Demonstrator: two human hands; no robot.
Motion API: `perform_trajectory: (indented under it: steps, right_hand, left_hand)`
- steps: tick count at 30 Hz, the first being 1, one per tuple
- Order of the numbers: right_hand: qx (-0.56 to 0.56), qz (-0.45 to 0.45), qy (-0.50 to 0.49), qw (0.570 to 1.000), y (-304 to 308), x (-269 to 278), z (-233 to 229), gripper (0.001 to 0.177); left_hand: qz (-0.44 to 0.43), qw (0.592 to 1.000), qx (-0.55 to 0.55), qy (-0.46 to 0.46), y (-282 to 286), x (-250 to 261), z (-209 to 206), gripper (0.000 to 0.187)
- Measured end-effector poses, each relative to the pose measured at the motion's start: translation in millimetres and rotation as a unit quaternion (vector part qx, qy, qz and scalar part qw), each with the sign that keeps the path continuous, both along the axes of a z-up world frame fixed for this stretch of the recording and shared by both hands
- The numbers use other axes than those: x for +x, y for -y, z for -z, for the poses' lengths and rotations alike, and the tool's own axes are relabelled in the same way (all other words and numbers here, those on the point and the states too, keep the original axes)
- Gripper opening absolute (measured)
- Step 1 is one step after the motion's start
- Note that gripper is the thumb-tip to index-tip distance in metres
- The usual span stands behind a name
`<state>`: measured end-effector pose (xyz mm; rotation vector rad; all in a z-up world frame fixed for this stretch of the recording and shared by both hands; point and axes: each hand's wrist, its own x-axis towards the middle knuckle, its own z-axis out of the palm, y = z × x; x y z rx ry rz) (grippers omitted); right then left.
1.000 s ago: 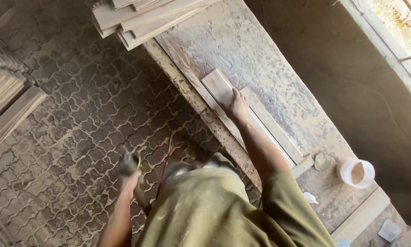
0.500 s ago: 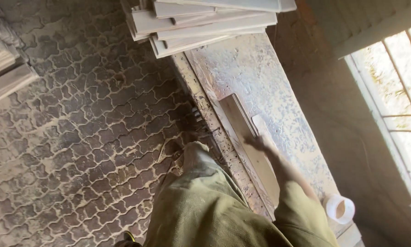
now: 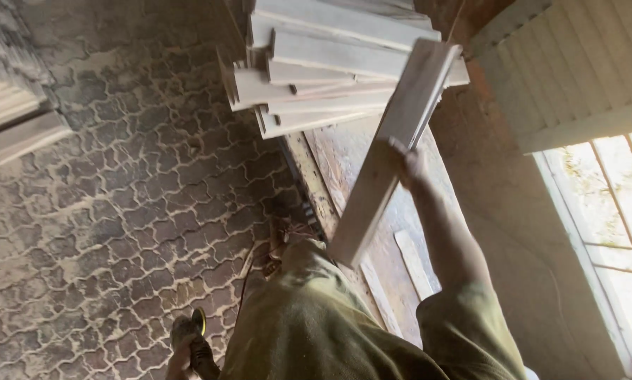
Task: Applying wood filler and sanding wooden planks on a workbench in a workshop.
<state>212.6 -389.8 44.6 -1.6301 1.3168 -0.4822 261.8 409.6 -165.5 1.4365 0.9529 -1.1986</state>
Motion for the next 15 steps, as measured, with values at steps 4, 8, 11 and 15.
perform_trajectory:
  steps: [4, 8, 11, 15]
  right_hand:
    - [0.280, 0.232, 0.261, 0.894, 60.0, 111.4, -48.0, 0.051]
    - [0.306, 0.253, 0.341, 0.852, 117.3, 171.7, -6.7, 0.006]
    - [0.307, 0.290, 0.386, 0.820, 100.2, 191.0, -2.8, 0.026]
    - [0.318, 0.141, 0.210, 0.914, -10.7, 158.8, 14.0, 0.043]
  left_hand:
    - [0.001, 1.000, 0.005, 0.006, 80.7, 94.2, 14.3, 0.025]
    - [0.097, 0.986, 0.102, 0.093, 134.6, 133.4, -42.2, 0.031]
    - [0.178, 0.968, 0.144, 0.102, 166.8, 149.7, -73.7, 0.034]
    - [0.153, 0.981, 0.107, 0.043, 171.4, 145.5, -59.8, 0.044]
